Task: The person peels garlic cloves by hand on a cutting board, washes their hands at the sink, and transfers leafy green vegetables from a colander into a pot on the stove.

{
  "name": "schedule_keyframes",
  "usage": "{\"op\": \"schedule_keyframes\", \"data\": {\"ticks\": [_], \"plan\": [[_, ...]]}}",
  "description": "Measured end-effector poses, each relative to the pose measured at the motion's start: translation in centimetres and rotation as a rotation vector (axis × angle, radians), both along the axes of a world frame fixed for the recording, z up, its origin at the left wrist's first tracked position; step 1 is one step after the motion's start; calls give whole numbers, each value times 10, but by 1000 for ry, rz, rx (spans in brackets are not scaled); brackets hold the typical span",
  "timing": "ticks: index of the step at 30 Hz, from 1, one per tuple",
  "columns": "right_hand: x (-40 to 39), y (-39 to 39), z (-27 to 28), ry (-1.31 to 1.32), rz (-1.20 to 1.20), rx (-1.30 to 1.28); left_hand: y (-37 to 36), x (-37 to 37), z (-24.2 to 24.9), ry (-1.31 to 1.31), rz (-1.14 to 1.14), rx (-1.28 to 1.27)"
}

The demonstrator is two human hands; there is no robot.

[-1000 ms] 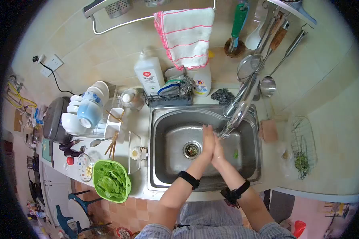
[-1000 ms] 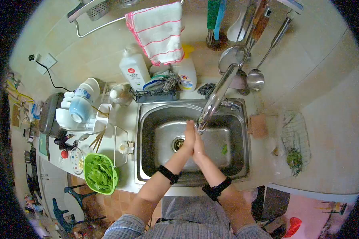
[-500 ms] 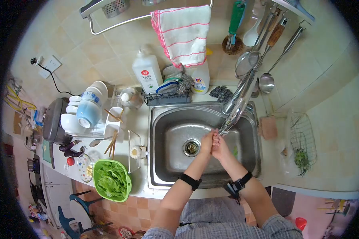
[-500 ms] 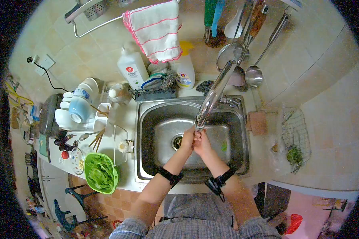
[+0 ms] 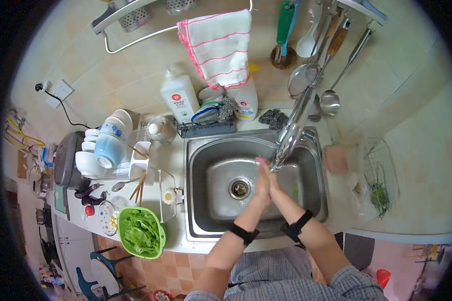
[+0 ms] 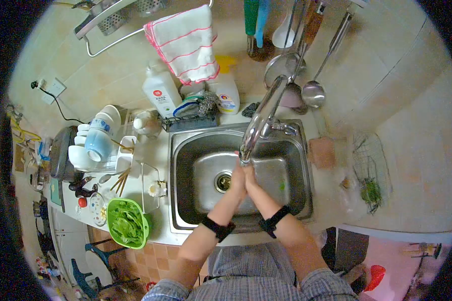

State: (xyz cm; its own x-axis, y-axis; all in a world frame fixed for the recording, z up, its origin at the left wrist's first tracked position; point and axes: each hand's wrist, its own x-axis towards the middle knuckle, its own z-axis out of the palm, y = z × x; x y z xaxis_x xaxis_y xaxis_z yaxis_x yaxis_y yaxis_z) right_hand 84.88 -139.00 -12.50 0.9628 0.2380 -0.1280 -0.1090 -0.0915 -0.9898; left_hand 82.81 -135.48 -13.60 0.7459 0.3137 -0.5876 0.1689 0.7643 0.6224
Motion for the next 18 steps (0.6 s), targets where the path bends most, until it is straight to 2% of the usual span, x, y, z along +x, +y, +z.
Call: {"op": "schedule_keyframes", "data": {"ticks": [1,3,5,6,9,11,13,14,15,17,18], "plan": [[-16,7,18,209,36,-114,11,7,-14,-38,-6,-62],[-13,3,24,404,72,-236,11,18,-28,-92,-8,-132],[-7,-13,13,560,134,252,3,10,-42,3,-117,-116],[-6,-13,19,555,132,249,0,9,-41,32,-155,-112],[-20,-7,38,754,-145,274,8,17,-36,105,-59,59],[-27,-5,54,680,-103,289,5,24,-36,125,-18,105],[-25,-8,48,728,-196,505,1,19,-26,127,-31,1066],[-24,-8,49,597,-105,649,2,25,-10,121,290,604],[-22,-8,48,593,-98,644,7,22,-2,117,298,599],[-22,-8,39,752,-96,789,22,5,1,-9,31,2],[-22,-5,33,755,-92,793,19,4,-2,-40,70,-131]]}}
